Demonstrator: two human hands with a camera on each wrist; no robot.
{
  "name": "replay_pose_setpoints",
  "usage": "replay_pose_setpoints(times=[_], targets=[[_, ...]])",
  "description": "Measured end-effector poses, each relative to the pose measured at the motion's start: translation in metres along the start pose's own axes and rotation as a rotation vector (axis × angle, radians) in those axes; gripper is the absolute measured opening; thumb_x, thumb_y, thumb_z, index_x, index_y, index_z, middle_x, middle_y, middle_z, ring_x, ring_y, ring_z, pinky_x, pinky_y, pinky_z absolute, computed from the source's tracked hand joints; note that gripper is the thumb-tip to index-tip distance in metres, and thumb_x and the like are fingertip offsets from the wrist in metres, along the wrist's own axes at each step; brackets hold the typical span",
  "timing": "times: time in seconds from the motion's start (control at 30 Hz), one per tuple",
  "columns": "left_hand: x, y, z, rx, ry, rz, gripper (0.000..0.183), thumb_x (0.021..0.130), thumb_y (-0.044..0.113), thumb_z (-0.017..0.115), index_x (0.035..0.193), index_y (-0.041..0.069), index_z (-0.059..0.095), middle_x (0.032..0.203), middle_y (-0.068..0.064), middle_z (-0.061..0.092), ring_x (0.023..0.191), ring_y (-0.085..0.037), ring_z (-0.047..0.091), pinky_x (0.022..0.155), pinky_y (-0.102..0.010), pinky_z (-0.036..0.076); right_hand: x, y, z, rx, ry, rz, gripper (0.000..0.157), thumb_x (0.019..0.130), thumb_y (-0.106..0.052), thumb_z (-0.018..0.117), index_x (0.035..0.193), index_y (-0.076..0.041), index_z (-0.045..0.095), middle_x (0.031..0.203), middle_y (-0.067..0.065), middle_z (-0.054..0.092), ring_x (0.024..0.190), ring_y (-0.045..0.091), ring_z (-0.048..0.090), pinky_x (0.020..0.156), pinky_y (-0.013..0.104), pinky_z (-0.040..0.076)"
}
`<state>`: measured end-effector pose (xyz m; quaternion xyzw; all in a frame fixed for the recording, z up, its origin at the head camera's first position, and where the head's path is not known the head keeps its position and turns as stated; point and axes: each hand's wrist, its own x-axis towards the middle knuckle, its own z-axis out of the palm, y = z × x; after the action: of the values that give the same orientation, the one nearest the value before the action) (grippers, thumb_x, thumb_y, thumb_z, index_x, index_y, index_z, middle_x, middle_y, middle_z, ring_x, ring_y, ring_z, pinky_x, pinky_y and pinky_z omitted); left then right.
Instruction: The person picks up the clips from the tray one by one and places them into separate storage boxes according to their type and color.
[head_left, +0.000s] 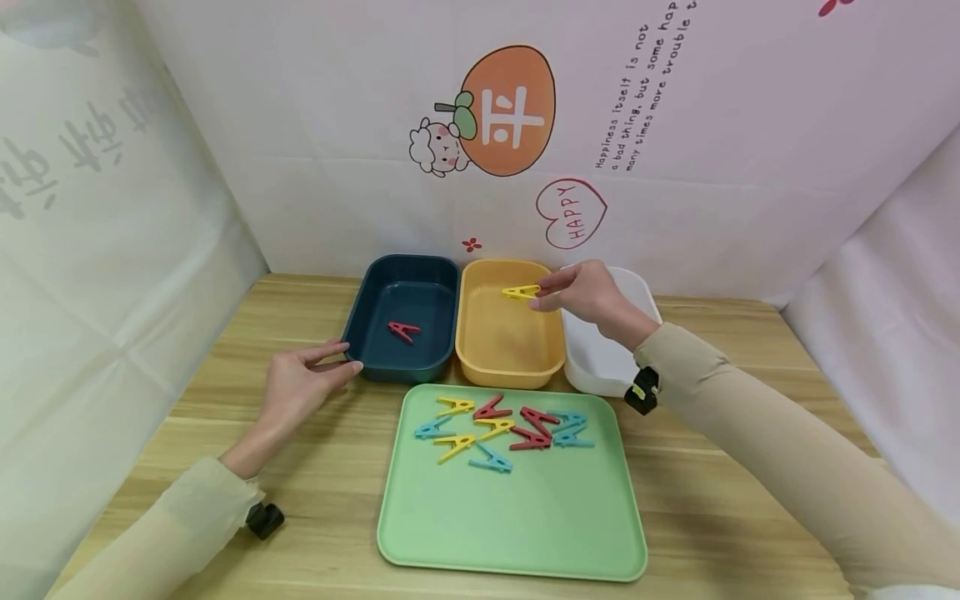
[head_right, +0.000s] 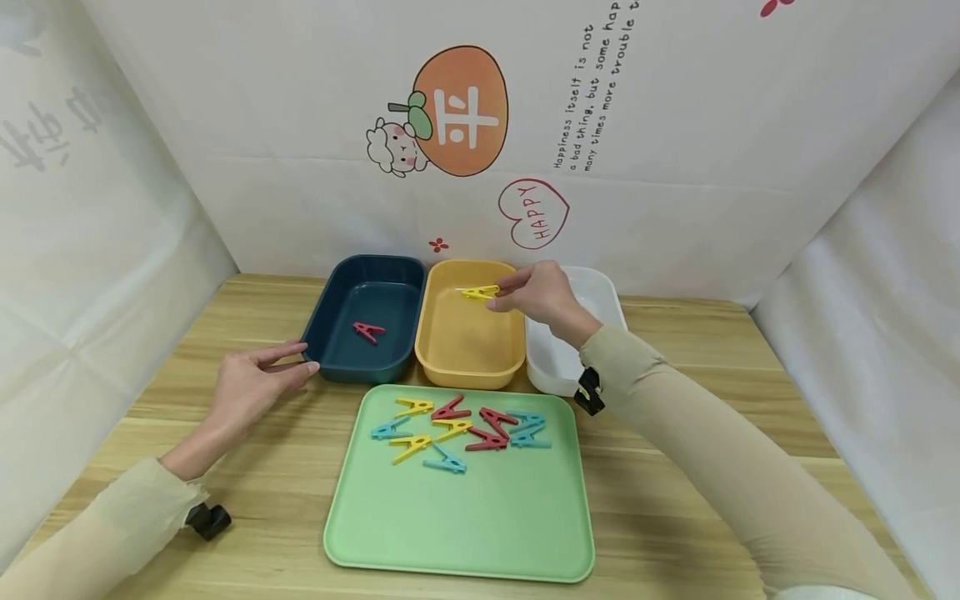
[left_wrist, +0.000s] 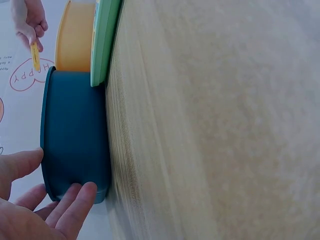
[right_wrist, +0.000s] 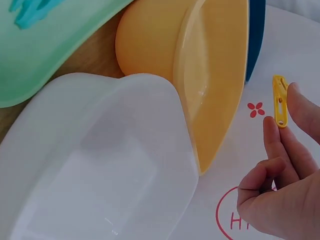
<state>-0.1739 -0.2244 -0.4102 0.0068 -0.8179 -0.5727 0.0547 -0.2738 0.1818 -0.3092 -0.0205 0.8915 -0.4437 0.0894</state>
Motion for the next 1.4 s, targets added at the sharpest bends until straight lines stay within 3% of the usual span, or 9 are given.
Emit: replay_pose_setpoints(times=[0.33, 0.63, 0.97, 1.4], targets=[[-0.001, 0.001, 0.0, 0.0, 0.001, -0.006, 0.05, 0.092, 0.021, 0.086, 0.132, -0.005, 0.071, 0.152, -0.021, 0.053, 0.089, -0.004, 0.075, 0.077, -0.032, 0.064, 0.02, -0.003, 0.017, -0.02, 0.007, 0.009, 0.043, 0.089, -0.016, 0.089, 0.126, 0.001, 0.075, 0.123, 0.016, 0.074, 0.111, 0.03, 0.066, 0.104, 0.045, 0.053], [-0.002, 0.005, -0.001, -0.009, -0.008, -0.023, 0.052, 0.092, 0.022, 0.086, 0.134, -0.004, 0.07, 0.153, -0.022, 0.052, 0.089, -0.005, 0.076, 0.076, -0.029, 0.064, 0.031, -0.004, 0.028, -0.046, -0.008, 0.02, 0.04, 0.089, -0.016, 0.089, 0.124, 0.0, 0.077, 0.127, 0.016, 0.072, 0.115, 0.031, 0.064, 0.106, 0.046, 0.051], [0.0, 0.003, 0.0, 0.016, 0.002, -0.017, 0.05, 0.092, 0.022, 0.086, 0.132, -0.004, 0.071, 0.151, -0.019, 0.055, 0.089, -0.005, 0.076, 0.077, -0.032, 0.064, 0.041, 0.004, 0.038, -0.041, -0.004, 0.038, 0.036, 0.087, -0.014, 0.09, 0.119, -0.001, 0.078, 0.118, 0.015, 0.075, 0.112, 0.03, 0.061, 0.109, 0.047, 0.049], [0.0, 0.003, -0.001, -0.002, -0.006, -0.021, 0.05, 0.092, 0.021, 0.086, 0.133, -0.004, 0.071, 0.152, -0.02, 0.053, 0.092, -0.007, 0.076, 0.078, -0.033, 0.064, 0.046, 0.01, 0.044, -0.095, 0.005, 0.04, 0.034, 0.087, -0.013, 0.089, 0.117, 0.0, 0.079, 0.122, 0.015, 0.072, 0.114, 0.031, 0.056, 0.106, 0.046, 0.051]])
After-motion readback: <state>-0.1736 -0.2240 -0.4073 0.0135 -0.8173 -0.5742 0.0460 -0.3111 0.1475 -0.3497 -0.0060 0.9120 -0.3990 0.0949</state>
